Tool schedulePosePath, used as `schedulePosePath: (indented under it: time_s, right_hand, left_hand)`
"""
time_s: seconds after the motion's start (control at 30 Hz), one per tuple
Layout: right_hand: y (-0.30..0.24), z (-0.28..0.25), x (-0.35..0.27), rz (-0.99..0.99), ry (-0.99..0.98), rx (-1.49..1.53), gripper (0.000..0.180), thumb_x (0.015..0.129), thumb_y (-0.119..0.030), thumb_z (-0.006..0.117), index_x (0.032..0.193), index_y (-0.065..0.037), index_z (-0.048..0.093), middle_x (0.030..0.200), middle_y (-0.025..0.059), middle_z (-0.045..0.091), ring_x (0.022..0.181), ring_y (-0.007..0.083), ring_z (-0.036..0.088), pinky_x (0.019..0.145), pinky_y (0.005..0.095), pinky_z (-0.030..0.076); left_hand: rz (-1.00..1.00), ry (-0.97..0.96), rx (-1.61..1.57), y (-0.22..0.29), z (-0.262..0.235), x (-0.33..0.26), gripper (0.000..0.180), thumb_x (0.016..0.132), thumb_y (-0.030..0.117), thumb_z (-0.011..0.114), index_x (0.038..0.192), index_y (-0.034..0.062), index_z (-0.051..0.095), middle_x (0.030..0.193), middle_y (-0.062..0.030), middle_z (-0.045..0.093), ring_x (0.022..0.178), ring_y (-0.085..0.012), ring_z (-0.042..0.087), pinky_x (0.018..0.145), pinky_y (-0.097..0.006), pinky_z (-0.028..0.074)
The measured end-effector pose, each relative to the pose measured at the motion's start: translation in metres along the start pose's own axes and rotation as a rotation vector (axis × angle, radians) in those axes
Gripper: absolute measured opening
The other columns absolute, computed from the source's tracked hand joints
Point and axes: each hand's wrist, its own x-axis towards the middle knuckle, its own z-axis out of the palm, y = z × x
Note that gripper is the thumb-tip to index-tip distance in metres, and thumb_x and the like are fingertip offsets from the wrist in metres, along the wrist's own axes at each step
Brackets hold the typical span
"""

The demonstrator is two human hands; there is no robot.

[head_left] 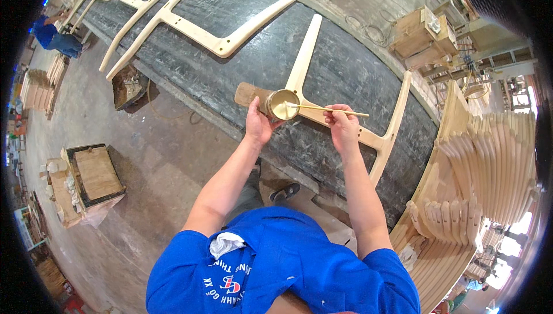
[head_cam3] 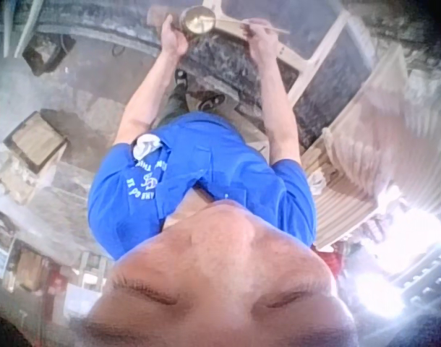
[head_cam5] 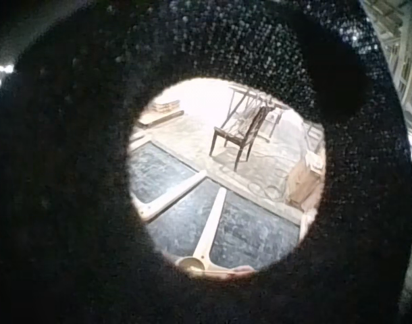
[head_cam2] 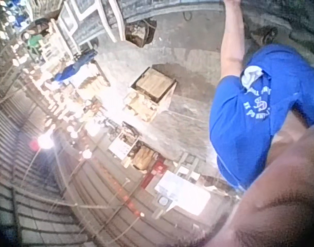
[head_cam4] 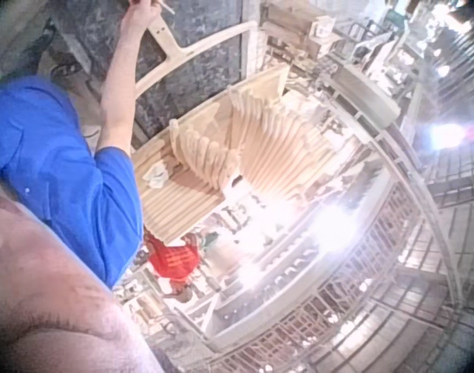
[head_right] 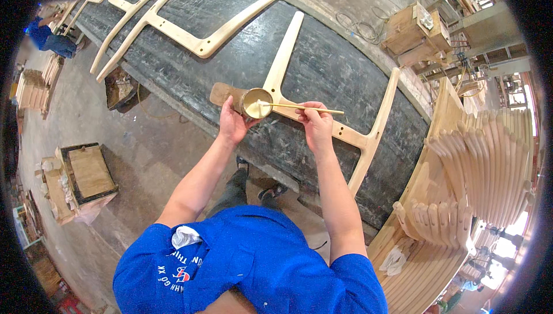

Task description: The person applies a light-colored liquid to small holes on wooden chair leg frames using a small brush and container. The person repeatedly picks up frames, applies the liquid, and stacks the treated frames on a nearby pile.

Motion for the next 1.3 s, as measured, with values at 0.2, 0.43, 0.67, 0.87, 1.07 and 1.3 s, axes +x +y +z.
schedulePosePath:
  time_s: [0.2,0.43,0.67,0.87,1.07,1.3]
  right_hand:
    - [0.026,-0.01,0.02,0.261,0.312,0.144,0.017,0.088,-0.024,0.059,0.08,-0.01,0.055,0.072,0.0052,0.061,0.062,0.0141,0.058,0.053,0.0259,0.047]
    - [0.004,0.003,0.05,-0.059,0.07,-0.172,0.012,0.09,-0.016,0.056,0.084,-0.006,0.051,0.076,0.0083,0.063,0.065,0.014,0.061,0.053,0.0245,0.046]
    - [0.006,0.012,0.069,-0.384,-0.183,-1.082,0.015,0.088,-0.013,0.058,0.08,-0.001,0.054,0.065,0.0015,0.057,0.061,0.0065,0.051,0.054,0.022,0.04]
    - [0.017,0.028,0.068,-0.372,-0.286,-1.179,0.017,0.083,-0.015,0.062,0.08,0.0,0.054,0.062,0.0113,0.056,0.056,0.0195,0.055,0.054,0.031,0.044]
    - [0.015,0.03,0.075,-0.401,-0.331,-1.229,0.015,0.084,-0.016,0.061,0.081,-0.002,0.055,0.062,0.0126,0.056,0.056,0.0229,0.058,0.054,0.0331,0.045]
    - [0.0,0.031,0.09,-0.423,-0.267,-1.147,0.016,0.084,-0.015,0.061,0.081,-0.001,0.055,0.062,0.0119,0.057,0.056,0.019,0.056,0.054,0.0305,0.044]
  left_hand:
    - [-0.01,0.001,-0.008,-0.011,0.019,0.024,0.055,0.094,0.047,0.025,0.13,0.0087,0.039,0.131,-0.0093,0.047,0.118,-0.0277,0.049,0.092,-0.051,0.045]
    - [0.032,0.04,-0.12,0.014,-0.023,0.032,0.06,0.092,0.05,0.026,0.133,0.0073,0.035,0.134,-0.0128,0.043,0.121,-0.0317,0.045,0.095,-0.055,0.04]
    - [0.122,0.196,-0.181,0.038,-0.068,-0.004,0.06,0.092,0.049,0.031,0.134,0.0072,0.035,0.134,-0.0141,0.041,0.123,-0.033,0.041,0.097,-0.056,0.038]
    - [0.187,0.226,-0.21,0.037,-0.095,-0.028,0.061,0.091,0.05,0.032,0.134,0.0055,0.036,0.134,-0.0161,0.041,0.122,-0.0347,0.042,0.097,-0.056,0.039]
    - [0.203,0.206,-0.239,0.032,-0.088,-0.03,0.062,0.091,0.049,0.031,0.134,0.005,0.035,0.134,-0.0169,0.042,0.121,-0.0353,0.044,0.096,-0.055,0.041]
    - [0.215,0.183,-0.255,0.031,-0.084,-0.035,0.06,0.092,0.048,0.029,0.133,0.0051,0.036,0.132,-0.0168,0.043,0.12,-0.0355,0.044,0.095,-0.056,0.041]
